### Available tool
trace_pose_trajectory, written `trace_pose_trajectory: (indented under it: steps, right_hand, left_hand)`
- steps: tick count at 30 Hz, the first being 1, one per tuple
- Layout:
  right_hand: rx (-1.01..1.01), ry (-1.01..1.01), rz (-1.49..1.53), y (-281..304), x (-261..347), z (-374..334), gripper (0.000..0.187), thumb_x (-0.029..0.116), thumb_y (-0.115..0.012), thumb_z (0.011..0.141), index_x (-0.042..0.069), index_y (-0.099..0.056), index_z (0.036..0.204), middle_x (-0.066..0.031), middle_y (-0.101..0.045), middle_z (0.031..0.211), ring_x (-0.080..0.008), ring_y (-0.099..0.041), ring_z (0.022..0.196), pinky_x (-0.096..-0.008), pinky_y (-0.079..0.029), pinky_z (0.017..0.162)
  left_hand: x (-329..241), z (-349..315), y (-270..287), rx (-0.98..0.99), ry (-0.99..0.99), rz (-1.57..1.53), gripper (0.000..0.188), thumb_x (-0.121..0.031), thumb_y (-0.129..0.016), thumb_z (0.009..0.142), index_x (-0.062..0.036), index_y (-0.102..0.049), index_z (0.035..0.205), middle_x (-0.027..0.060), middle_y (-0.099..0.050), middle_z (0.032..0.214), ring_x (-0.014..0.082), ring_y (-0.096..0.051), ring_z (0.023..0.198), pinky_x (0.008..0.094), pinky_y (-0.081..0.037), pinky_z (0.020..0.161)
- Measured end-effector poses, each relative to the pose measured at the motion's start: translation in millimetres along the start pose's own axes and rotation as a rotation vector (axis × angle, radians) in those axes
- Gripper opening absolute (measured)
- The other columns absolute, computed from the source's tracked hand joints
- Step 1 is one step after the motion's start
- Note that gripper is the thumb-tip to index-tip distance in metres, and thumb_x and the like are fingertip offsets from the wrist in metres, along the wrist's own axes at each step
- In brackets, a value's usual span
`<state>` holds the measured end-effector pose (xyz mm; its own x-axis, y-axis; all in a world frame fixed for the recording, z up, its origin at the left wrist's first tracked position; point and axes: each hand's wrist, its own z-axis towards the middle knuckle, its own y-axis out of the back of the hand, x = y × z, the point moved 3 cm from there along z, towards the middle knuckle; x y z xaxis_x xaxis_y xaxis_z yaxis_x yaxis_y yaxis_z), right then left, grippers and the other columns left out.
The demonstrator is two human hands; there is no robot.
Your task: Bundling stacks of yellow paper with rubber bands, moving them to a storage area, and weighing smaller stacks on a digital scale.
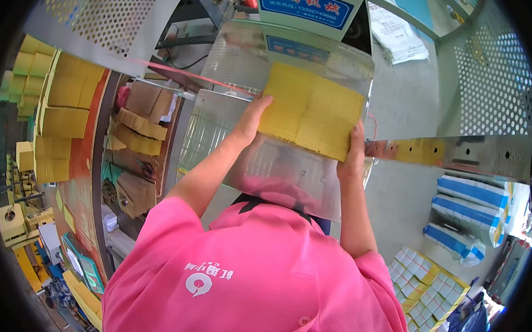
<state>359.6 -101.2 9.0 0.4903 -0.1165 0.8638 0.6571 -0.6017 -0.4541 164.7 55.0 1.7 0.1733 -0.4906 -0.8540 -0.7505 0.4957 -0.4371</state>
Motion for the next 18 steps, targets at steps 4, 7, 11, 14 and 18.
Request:
trace_pose_trajectory:
  steps: [4,7,11,14,18]
  right_hand:
    - [-0.015,-0.010,-0.002,5.2,0.6,0.9,0.061,0.034,-0.047,0.098,0.005,-0.032,0.150,-0.0091,-0.043,0.146,-0.0218,-0.039,0.135,-0.0346,-0.031,0.111]
    - [0.010,0.023,0.028,4.8,2.7,2.7,0.063,0.036,-0.049,0.097,0.004,-0.033,0.149,-0.0093,-0.044,0.145,-0.0215,-0.040,0.134,-0.0341,-0.032,0.111]
    - [-0.042,-0.030,0.059,14.2,-5.7,4.7,0.052,0.037,-0.048,0.099,0.006,-0.045,0.141,-0.0068,-0.049,0.139,-0.0201,-0.044,0.129,-0.0338,-0.033,0.109]
    - [-0.109,-0.098,0.101,28.1,-21.9,8.5,0.053,0.041,-0.052,0.099,0.006,-0.048,0.138,-0.0069,-0.053,0.135,-0.0193,-0.047,0.126,-0.0334,-0.035,0.107]
    - [-0.131,-0.135,0.109,20.0,-16.1,4.0,0.054,0.044,-0.054,0.098,0.005,-0.051,0.134,-0.0079,-0.055,0.132,-0.0186,-0.050,0.122,-0.0332,-0.039,0.104]
  left_hand:
    - [1.3,-3.1,-7.2,0.016,0.036,-0.010,0.054,-0.032,-0.051,0.098,-0.0040,-0.040,0.143,0.0070,-0.051,0.134,0.0161,-0.046,0.125,0.0311,-0.037,0.104]
    - [5.3,-2.8,-11.9,0.022,0.029,-0.020,0.055,-0.033,-0.051,0.099,-0.0044,-0.038,0.144,0.0072,-0.051,0.133,0.0159,-0.047,0.124,0.0313,-0.037,0.103]
    - [4.5,-3.8,-14.8,-0.002,0.015,0.015,0.059,-0.036,-0.051,0.098,-0.0041,-0.035,0.145,0.0080,-0.050,0.135,0.0167,-0.046,0.125,0.0317,-0.036,0.104]
    - [9.3,1.0,-12.4,0.025,-0.014,0.079,0.060,-0.037,-0.052,0.098,-0.0039,-0.034,0.146,0.0089,-0.050,0.135,0.0177,-0.045,0.126,0.0320,-0.034,0.106]
    - [14.3,0.4,-17.6,0.000,0.013,0.116,0.060,-0.038,-0.052,0.098,-0.0041,-0.036,0.145,0.0081,-0.049,0.136,0.0174,-0.045,0.126,0.0324,-0.032,0.107]
